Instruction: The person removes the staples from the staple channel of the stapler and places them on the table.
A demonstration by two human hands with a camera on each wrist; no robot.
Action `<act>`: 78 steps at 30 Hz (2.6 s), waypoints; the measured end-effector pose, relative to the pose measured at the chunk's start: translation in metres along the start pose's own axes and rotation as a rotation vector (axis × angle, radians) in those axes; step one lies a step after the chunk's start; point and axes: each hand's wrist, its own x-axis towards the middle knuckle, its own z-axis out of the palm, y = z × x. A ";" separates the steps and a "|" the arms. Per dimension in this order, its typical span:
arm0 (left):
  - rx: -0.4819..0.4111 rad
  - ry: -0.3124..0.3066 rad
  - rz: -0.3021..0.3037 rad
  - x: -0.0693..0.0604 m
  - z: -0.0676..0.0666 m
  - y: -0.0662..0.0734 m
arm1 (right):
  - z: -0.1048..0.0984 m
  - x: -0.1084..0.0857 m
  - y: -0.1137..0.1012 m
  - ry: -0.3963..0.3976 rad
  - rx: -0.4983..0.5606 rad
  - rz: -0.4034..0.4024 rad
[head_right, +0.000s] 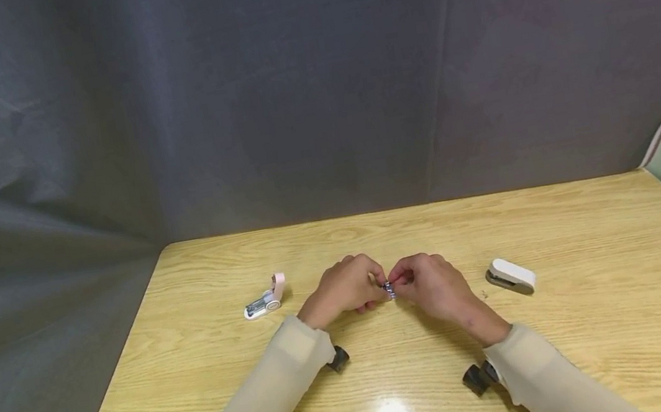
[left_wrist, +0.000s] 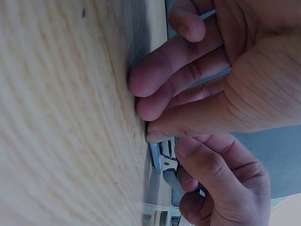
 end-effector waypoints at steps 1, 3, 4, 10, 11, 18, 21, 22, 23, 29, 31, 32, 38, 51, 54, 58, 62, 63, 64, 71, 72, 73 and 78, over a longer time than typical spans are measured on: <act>0.001 -0.001 0.000 0.000 0.000 0.000 | 0.000 0.000 0.000 0.002 -0.003 -0.001; 0.001 -0.003 -0.001 0.000 0.000 0.001 | 0.000 -0.001 0.000 0.004 -0.003 -0.002; 0.002 -0.005 -0.001 0.000 0.000 0.001 | 0.000 -0.001 0.000 0.005 -0.004 -0.004; 0.007 -0.006 -0.003 0.001 0.000 0.001 | -0.001 -0.001 0.000 0.012 -0.004 -0.010; 0.007 -0.007 -0.005 0.001 0.000 0.001 | -0.001 -0.001 0.000 0.011 -0.002 -0.011; 0.006 -0.003 -0.004 -0.001 0.000 0.000 | -0.003 -0.004 -0.001 0.036 -0.006 -0.030; 0.007 0.001 -0.002 -0.001 0.001 0.000 | -0.005 -0.007 -0.003 0.060 -0.026 -0.031; 0.008 0.002 -0.001 0.000 0.001 -0.001 | -0.006 -0.008 -0.003 0.065 -0.033 -0.031; 0.010 0.001 -0.002 0.000 0.001 0.000 | -0.007 -0.010 -0.003 0.067 -0.042 -0.033; 0.027 0.004 -0.011 0.000 0.001 0.001 | -0.011 -0.019 -0.007 0.065 -0.076 -0.058; 0.028 0.003 -0.014 0.000 0.001 0.001 | -0.012 -0.022 -0.008 0.048 -0.072 -0.065; 0.029 0.003 -0.016 0.000 0.001 0.001 | -0.013 -0.023 -0.008 0.037 -0.069 -0.066; 0.038 0.006 -0.019 -0.002 0.001 0.003 | -0.015 -0.031 -0.010 -0.055 -0.056 -0.065; 0.009 -0.039 -0.020 0.000 0.002 -0.001 | -0.018 -0.051 -0.002 -0.132 -0.016 -0.095; 0.007 -0.038 -0.024 0.000 0.002 -0.001 | -0.018 -0.052 -0.001 -0.146 -0.006 -0.091; 0.001 -0.034 -0.023 0.000 0.002 -0.001 | -0.017 -0.054 -0.001 -0.171 0.009 -0.071; 0.017 -0.028 -0.029 0.000 0.002 0.000 | -0.016 -0.057 0.000 -0.183 0.004 -0.054; 0.020 -0.027 -0.030 0.000 0.002 0.000 | -0.016 -0.057 0.001 -0.185 0.002 -0.052; 0.020 -0.027 -0.032 0.000 0.002 0.000 | -0.016 -0.058 0.001 -0.183 0.000 -0.053; 0.005 -0.025 -0.045 -0.001 0.002 0.002 | -0.015 -0.059 0.003 -0.174 0.002 -0.051; 0.012 -0.023 -0.049 -0.001 0.002 0.002 | -0.015 -0.059 0.003 -0.175 0.004 -0.051; 0.021 -0.019 -0.051 0.000 0.002 0.002 | -0.015 -0.059 0.004 -0.176 0.006 -0.049; 0.027 -0.014 -0.048 -0.001 0.004 0.002 | -0.015 -0.060 0.004 -0.174 0.001 -0.049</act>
